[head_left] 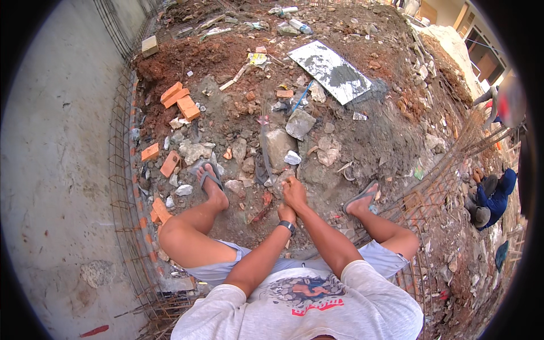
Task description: The person sits on a construction site and repeatedly picks up small pieces of debris, including bricks and stones, from the ground. They manipulate the items in their hands and then place them back down, continuing this cycle throughout the clip.
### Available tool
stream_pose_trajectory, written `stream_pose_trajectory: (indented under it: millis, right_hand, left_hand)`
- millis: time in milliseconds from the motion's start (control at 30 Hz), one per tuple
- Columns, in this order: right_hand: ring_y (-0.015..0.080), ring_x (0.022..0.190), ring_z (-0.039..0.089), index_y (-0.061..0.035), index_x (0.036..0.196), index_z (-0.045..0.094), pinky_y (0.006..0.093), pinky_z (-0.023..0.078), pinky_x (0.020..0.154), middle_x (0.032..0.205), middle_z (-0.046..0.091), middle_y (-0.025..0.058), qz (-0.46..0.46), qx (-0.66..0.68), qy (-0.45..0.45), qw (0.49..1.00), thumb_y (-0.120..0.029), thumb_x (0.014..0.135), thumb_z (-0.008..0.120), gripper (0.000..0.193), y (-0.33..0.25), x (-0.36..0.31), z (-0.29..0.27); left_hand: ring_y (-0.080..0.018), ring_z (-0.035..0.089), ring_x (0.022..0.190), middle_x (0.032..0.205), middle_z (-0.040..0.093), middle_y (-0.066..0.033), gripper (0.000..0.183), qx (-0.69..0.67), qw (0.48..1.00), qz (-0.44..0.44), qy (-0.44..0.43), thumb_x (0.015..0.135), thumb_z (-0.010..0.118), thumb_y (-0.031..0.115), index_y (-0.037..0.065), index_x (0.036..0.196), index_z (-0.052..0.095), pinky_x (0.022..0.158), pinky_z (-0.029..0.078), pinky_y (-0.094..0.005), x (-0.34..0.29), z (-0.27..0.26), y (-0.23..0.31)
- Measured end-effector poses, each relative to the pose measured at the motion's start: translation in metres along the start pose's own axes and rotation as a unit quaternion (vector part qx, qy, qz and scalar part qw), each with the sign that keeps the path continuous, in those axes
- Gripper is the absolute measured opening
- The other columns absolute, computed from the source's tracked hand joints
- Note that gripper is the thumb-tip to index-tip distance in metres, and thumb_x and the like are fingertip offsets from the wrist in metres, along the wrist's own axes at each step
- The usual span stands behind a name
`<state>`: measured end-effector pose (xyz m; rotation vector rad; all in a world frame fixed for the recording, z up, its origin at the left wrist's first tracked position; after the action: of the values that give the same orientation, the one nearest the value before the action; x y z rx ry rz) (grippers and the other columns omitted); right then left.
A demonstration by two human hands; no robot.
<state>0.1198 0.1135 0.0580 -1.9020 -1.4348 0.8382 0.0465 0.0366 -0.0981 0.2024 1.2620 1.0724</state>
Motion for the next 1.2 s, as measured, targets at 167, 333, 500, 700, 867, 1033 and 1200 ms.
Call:
stream_pose_trajectory:
  millis: [167,333,500,700,867,1033,1200]
  right_hand:
    - [0.0193,0.071,0.073,-0.0006,0.103,0.071,0.0374,0.055,0.068,0.086,0.077,0.0086,0.154,0.214,-0.076,0.962,-0.022,0.098,0.07,0.022,0.064,-0.004,0.019]
    - [0.0185,0.066,0.066,0.0005,0.087,0.071,0.04,0.052,0.066,0.076,0.073,0.0097,0.013,0.058,-0.063,0.996,-0.026,0.099,0.065,0.03,0.028,-0.025,-0.005]
    - [0.0182,0.068,0.066,0.0,0.087,0.071,0.0406,0.051,0.066,0.071,0.07,0.0108,-0.016,-0.007,-0.046,0.999,-0.03,0.1,0.063,0.033,0.024,-0.009,-0.002]
    - [0.0162,0.064,0.061,-0.0003,0.086,0.07,0.0396,0.05,0.065,0.069,0.066,0.0068,0.016,0.052,-0.034,0.998,-0.028,0.101,0.063,0.032,0.047,0.007,0.016]
    - [0.0161,0.066,0.061,-0.0004,0.091,0.07,0.039,0.05,0.065,0.072,0.067,0.0068,0.043,0.173,-0.086,0.98,-0.028,0.101,0.063,0.03,0.027,-0.005,0.013]
    - [0.0442,0.087,0.069,-0.0038,0.097,0.071,0.051,0.052,0.078,0.09,0.072,0.0221,-0.014,0.03,-0.094,0.995,-0.037,0.102,0.057,0.036,0.022,-0.011,0.001]
    - [0.0462,0.095,0.069,-0.0056,0.099,0.072,0.0548,0.052,0.083,0.096,0.072,0.0239,-0.017,0.002,-0.035,0.999,-0.038,0.102,0.054,0.037,0.015,0.006,0.0]
  left_hand:
    - [-0.024,0.07,0.093,0.108,0.071,-0.0156,0.045,-0.001,0.995,-0.015,0.099,0.107,0.056,0.031,-0.006,0.131,0.057,0.072,0.055,-0.0403,-0.039,0.004,0.017]
    - [-0.025,0.07,0.093,0.105,0.071,-0.0163,0.044,0.039,0.997,0.007,0.068,0.109,0.052,0.035,-0.006,0.124,0.06,0.075,0.055,-0.0399,-0.025,-0.002,0.016]
    - [-0.0285,0.07,0.097,0.113,0.069,-0.0205,0.044,0.085,0.981,0.102,0.139,0.108,0.054,0.034,-0.008,0.122,0.059,0.077,0.056,-0.0401,-0.045,-0.002,0.002]
    - [-0.0288,0.069,0.089,0.108,0.068,-0.0222,0.042,0.055,0.986,0.078,0.133,0.107,0.054,0.029,-0.012,0.119,0.057,0.076,0.054,-0.0405,-0.08,0.014,0.024]
    - [-0.0187,0.062,0.073,0.087,0.065,-0.0119,0.037,0.073,0.991,0.092,0.07,0.108,0.054,0.028,-0.008,0.114,0.06,0.06,0.048,-0.0388,-0.048,-0.002,0.011]
    - [-0.0186,0.063,0.07,0.086,0.068,-0.0118,0.036,0.067,0.992,0.084,0.074,0.107,0.054,0.028,-0.006,0.106,0.064,0.058,0.048,-0.0372,-0.075,0.013,0.022]
    - [-0.019,0.065,0.07,0.088,0.07,-0.013,0.037,0.06,0.987,0.128,0.074,0.108,0.052,0.029,-0.005,0.102,0.068,0.057,0.048,-0.0372,-0.096,0.028,0.022]
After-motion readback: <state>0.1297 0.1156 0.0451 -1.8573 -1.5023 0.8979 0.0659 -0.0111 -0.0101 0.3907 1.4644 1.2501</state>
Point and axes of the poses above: each hand's wrist, its own x-axis towards the middle knuckle, its own z-axis out of the palm, y = z × x, the point moved 10 cm from there along x, towards the middle knuckle
